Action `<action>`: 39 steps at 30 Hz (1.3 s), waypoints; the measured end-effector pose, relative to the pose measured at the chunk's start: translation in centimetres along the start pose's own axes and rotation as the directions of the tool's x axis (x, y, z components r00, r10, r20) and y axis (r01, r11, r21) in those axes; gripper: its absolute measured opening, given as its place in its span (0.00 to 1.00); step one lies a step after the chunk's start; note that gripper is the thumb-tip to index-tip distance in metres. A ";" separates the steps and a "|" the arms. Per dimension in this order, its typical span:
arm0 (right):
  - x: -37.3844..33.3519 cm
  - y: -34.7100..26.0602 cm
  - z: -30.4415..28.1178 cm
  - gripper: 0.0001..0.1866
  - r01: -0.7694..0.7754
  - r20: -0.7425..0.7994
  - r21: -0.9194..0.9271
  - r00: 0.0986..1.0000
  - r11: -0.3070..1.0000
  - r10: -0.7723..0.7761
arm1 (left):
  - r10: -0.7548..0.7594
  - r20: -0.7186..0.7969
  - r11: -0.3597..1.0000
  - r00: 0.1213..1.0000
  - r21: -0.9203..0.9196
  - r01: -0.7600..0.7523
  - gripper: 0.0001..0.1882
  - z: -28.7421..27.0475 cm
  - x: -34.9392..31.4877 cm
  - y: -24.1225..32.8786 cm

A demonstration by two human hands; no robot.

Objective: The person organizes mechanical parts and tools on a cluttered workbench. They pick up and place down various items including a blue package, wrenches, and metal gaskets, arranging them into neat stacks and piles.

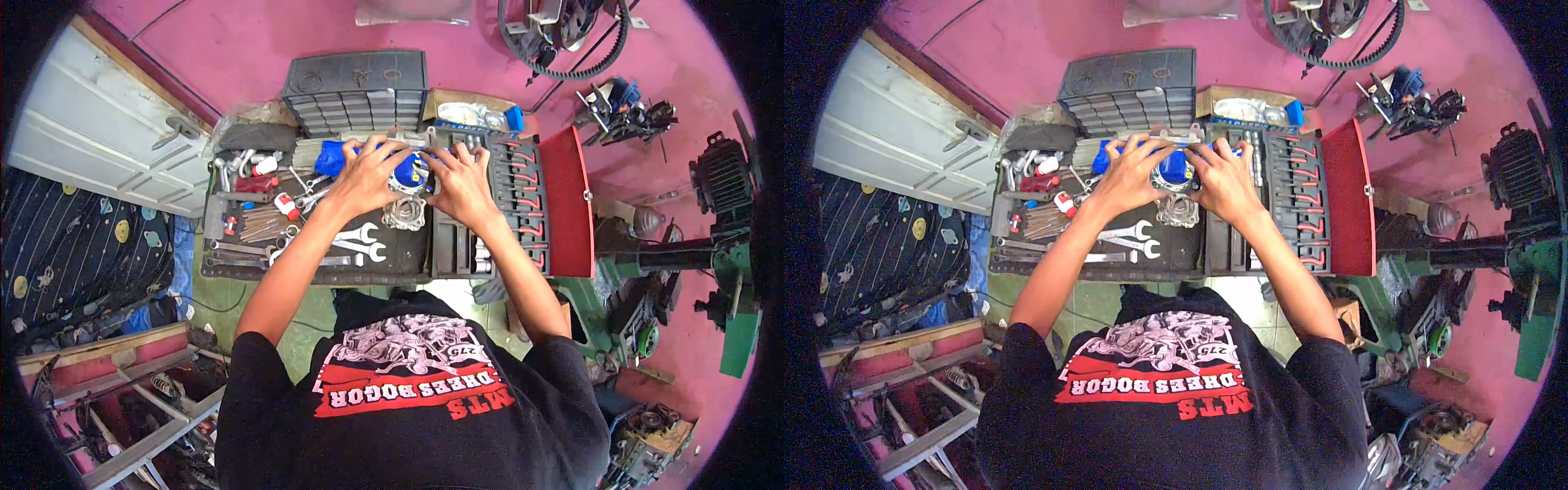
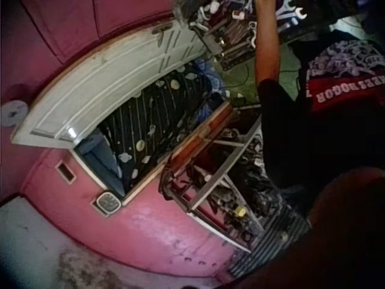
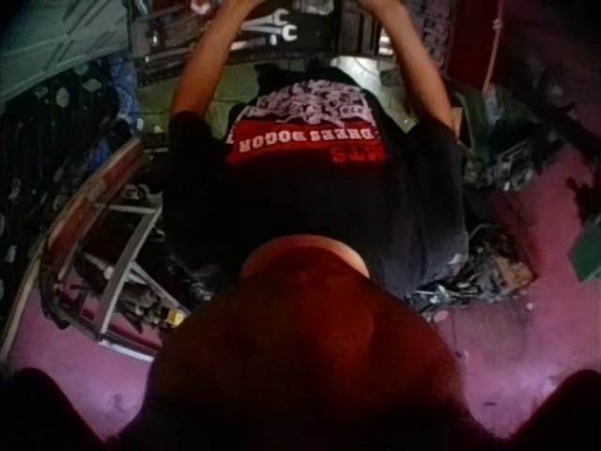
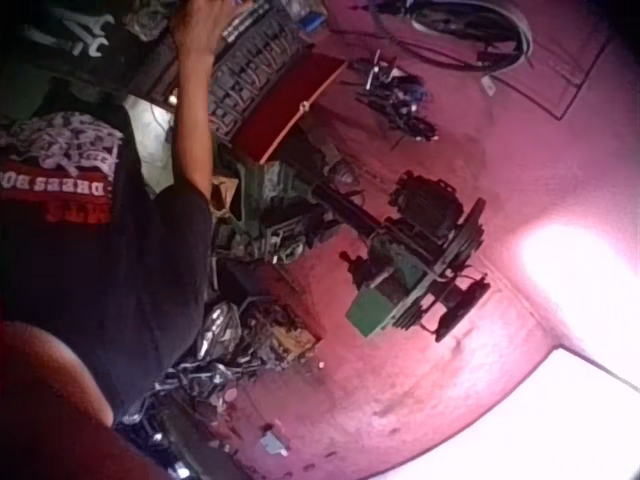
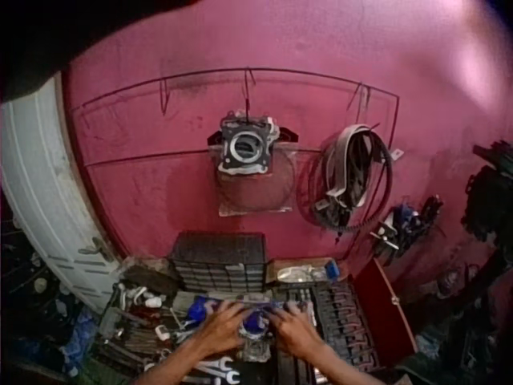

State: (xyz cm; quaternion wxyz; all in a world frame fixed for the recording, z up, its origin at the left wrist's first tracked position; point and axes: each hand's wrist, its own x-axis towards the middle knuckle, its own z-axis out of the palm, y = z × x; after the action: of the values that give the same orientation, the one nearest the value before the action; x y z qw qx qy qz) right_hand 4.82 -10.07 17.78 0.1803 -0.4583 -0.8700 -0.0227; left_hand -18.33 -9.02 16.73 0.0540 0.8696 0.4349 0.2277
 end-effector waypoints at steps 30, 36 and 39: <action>14.0 2.6 -18.3 0.41 0.145 -0.408 -0.438 0.847 0.887 -0.340 | 0.386 -0.317 0.795 0.866 0.591 -0.138 0.42 -18.8 13.3 -1.3; 16.9 3.4 -20.6 0.37 0.129 -0.476 -0.475 0.794 0.870 -0.378 | 0.435 -0.346 0.741 0.831 0.662 -0.112 0.42 -22.0 16.2 -2.0; 18.4 3.8 -21.4 0.36 0.103 -0.497 -0.508 0.776 0.855 -0.389 | 0.447 -0.341 0.716 0.827 0.690 -0.103 0.42 -23.2 17.5 -2.3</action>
State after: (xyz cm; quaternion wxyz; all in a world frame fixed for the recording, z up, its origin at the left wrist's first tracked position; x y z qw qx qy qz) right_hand 4.73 2.27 43.45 0.3211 -0.3363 -0.7956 -0.3883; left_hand -21.23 3.70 42.81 -0.3949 0.8039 0.3455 0.2800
